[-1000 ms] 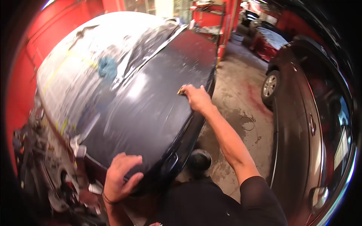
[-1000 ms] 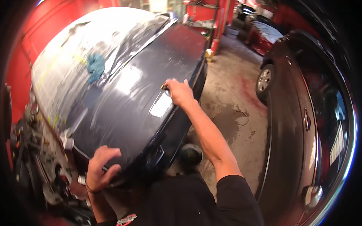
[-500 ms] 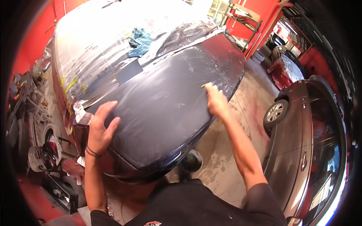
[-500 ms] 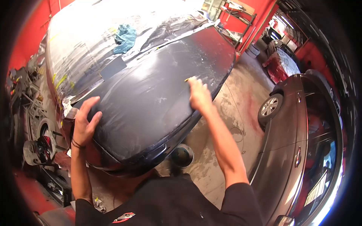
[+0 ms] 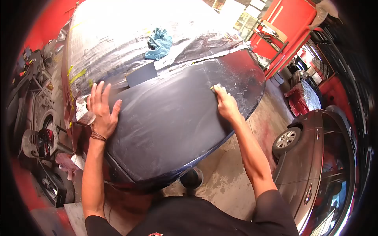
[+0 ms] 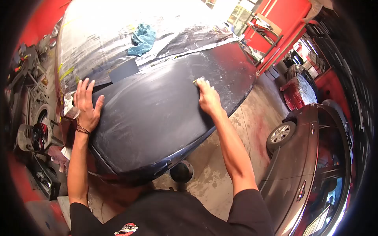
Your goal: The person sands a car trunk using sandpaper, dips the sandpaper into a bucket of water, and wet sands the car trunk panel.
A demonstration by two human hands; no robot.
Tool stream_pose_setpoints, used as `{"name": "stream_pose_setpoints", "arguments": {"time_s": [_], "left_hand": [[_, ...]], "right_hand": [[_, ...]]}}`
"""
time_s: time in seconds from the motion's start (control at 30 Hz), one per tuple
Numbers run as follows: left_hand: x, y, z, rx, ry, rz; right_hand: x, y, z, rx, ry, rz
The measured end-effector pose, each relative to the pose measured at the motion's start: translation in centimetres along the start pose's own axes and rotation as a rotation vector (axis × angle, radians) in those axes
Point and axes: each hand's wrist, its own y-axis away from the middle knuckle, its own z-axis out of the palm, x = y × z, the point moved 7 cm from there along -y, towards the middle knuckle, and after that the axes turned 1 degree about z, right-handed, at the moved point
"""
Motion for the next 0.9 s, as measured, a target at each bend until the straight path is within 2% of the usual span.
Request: {"name": "stream_pose_setpoints", "arguments": {"time_s": [0.07,0.17,0.3,0.4,0.43,0.47,0.53,0.63,0.7,0.77,0.83,0.9], "left_hand": [[0.6,0.1,0.1,-0.015,-0.078,-0.018],[1.5,-0.5,0.0,-0.090,-0.125,0.021],[-0.3,-0.1,1.2,-0.090,0.026,-0.110],[0.1,-0.3,1.0,-0.127,-0.010,-0.120],[0.2,-0.2,0.9,-0.137,-0.007,-0.121],[0.1,-0.4,0.9,-0.149,-0.018,-0.116],[0.2,-0.2,1.0,-0.169,-0.043,-0.119],[0.8,-0.3,0.8,-0.180,-0.060,-0.111],[1.0,-0.5,0.8,-0.157,-0.062,-0.102],[1.2,-0.7,0.8,-0.175,-0.088,-0.105],[1.3,-1.0,1.2,-0.186,-0.094,-0.105],[1.0,-0.9,1.0,-0.195,-0.099,-0.114]], "right_hand": [[-4.0,3.0,-0.8,-0.075,-0.003,-0.077],[-5.5,5.6,-2.0,-0.237,-0.056,-0.173],[0.2,-0.8,-2.3,-0.113,-0.053,-0.199],[8.7,-10.1,-1.1,0.004,-0.069,-0.123],[11.2,-13.2,-0.8,-0.006,-0.028,-0.038],[13.8,-16.1,-0.2,0.066,-0.031,-0.079],[16.0,-19.4,0.3,0.091,-0.023,0.040],[14.9,-18.2,1.0,0.051,-0.010,0.058],[11.4,-14.0,0.8,0.083,0.017,-0.123],[8.5,-10.5,-0.1,0.008,-0.101,-0.092],[8.4,-10.8,-1.3,-0.029,-0.114,-0.120],[11.8,-14.5,-0.7,0.025,-0.054,-0.081]]}}
